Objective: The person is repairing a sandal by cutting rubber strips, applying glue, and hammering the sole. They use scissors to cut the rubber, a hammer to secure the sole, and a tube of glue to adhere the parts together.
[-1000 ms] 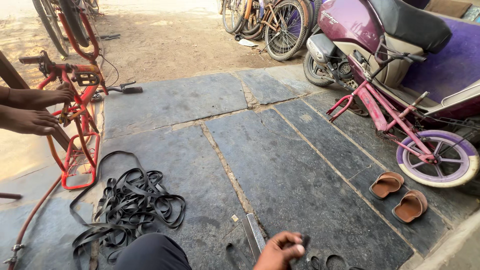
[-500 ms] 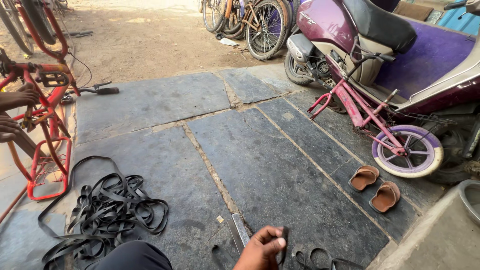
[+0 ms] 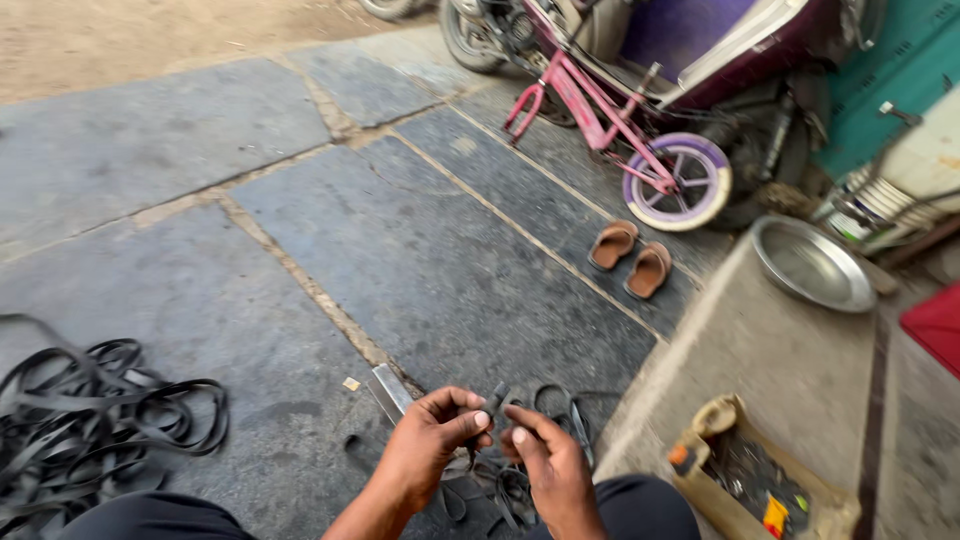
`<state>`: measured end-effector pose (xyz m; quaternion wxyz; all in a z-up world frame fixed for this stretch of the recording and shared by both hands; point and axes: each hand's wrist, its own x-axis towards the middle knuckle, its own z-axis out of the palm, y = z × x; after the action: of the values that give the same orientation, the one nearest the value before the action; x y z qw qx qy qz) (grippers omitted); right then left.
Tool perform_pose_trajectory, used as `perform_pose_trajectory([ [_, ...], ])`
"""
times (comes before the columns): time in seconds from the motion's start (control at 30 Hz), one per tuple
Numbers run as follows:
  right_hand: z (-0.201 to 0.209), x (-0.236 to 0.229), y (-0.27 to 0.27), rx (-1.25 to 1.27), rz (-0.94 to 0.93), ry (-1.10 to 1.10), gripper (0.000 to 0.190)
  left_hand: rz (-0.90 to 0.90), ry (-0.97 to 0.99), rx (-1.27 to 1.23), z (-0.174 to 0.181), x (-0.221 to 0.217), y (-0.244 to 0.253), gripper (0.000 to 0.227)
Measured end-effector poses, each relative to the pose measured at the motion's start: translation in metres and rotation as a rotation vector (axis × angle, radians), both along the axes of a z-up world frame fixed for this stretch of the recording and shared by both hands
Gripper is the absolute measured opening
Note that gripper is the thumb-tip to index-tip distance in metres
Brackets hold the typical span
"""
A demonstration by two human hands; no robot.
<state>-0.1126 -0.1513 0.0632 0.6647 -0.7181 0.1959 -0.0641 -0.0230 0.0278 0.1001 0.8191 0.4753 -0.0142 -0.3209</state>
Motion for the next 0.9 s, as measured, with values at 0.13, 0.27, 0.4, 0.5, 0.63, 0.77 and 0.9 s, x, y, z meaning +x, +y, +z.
perform_pose_trajectory([
  [0.13,0.033,-0.002,0.011,0.238,0.131,-0.17,0.034,-0.073,-0.012,-0.046,0.015,-0.007,0.002,0.011],
  [0.27,0.049,-0.003,0.017,0.478,0.208,-0.265,0.034,-0.1,-0.062,-0.116,0.028,-0.013,0.008,0.012],
  [0.4,0.057,-0.015,0.017,0.549,0.234,-0.295,0.035,-0.139,-0.153,-0.073,0.04,-0.018,0.014,0.013],
  [0.5,0.068,-0.019,0.016,0.581,0.312,-0.358,0.03,-0.176,-0.162,-0.042,0.05,-0.022,0.018,0.012],
  [0.63,0.087,-0.026,0.02,0.587,0.402,-0.458,0.024,-0.212,-0.167,-0.038,0.067,-0.03,0.022,0.013],
  [0.77,0.11,-0.043,0.022,0.489,0.404,-0.458,0.023,-0.227,-0.253,-0.153,0.084,-0.044,0.027,0.016],
  [0.9,0.132,-0.051,0.018,0.211,0.458,-0.619,0.026,-0.239,-0.323,-0.207,0.1,-0.052,0.03,0.015],
])
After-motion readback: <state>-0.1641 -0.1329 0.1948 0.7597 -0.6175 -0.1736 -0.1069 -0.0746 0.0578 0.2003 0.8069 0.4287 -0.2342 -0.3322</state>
